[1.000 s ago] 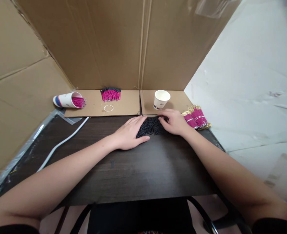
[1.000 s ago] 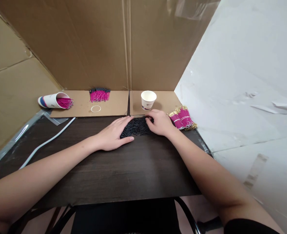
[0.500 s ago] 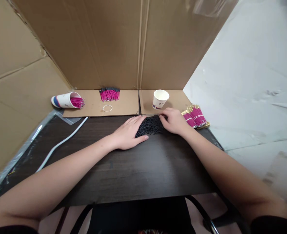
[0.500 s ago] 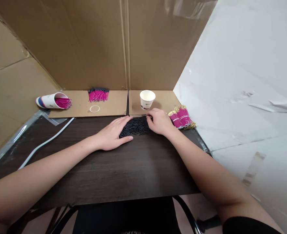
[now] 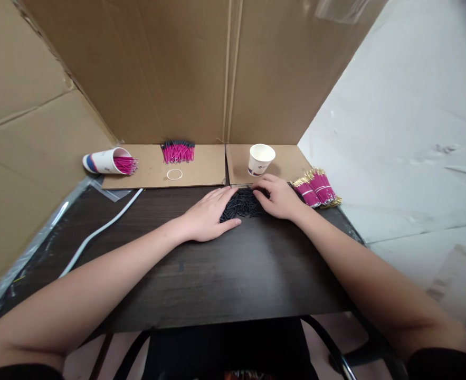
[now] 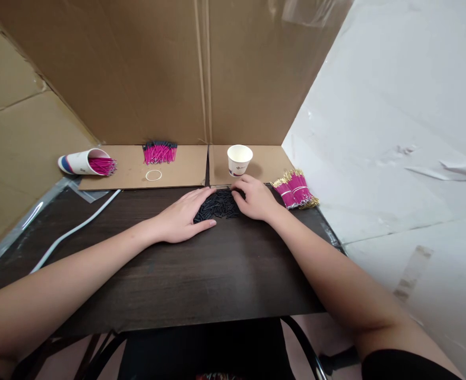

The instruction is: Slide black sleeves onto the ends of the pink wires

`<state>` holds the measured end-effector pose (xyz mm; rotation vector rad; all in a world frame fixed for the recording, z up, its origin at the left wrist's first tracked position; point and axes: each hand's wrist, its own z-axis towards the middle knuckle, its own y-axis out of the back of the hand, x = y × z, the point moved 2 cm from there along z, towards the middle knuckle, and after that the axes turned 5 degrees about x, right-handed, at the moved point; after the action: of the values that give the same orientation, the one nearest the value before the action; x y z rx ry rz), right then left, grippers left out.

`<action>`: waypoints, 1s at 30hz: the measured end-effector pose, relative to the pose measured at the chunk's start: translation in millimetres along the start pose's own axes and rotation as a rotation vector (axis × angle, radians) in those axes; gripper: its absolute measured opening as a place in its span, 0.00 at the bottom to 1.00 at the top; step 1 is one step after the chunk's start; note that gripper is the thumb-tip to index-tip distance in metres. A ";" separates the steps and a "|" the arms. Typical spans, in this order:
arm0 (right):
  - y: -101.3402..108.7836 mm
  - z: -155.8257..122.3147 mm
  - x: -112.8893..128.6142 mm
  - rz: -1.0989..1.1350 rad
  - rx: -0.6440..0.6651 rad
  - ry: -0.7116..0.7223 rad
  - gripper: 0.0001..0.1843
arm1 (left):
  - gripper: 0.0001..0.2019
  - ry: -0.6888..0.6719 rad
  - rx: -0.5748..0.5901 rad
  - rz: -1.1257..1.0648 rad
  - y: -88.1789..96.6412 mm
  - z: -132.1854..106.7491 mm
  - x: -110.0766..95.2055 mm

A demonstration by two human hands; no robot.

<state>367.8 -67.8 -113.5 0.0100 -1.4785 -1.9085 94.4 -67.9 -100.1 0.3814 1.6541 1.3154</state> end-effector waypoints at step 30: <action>-35.5 15.5 37.8 0.464 -0.044 -0.035 0.14 | 0.41 -0.071 -0.138 -0.268 -7.5 16.6 0.5</action>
<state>314.6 -71.5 -123.1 -0.3571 -1.3214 -1.5664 109.9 -60.8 -106.4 0.1175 1.4880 1.1923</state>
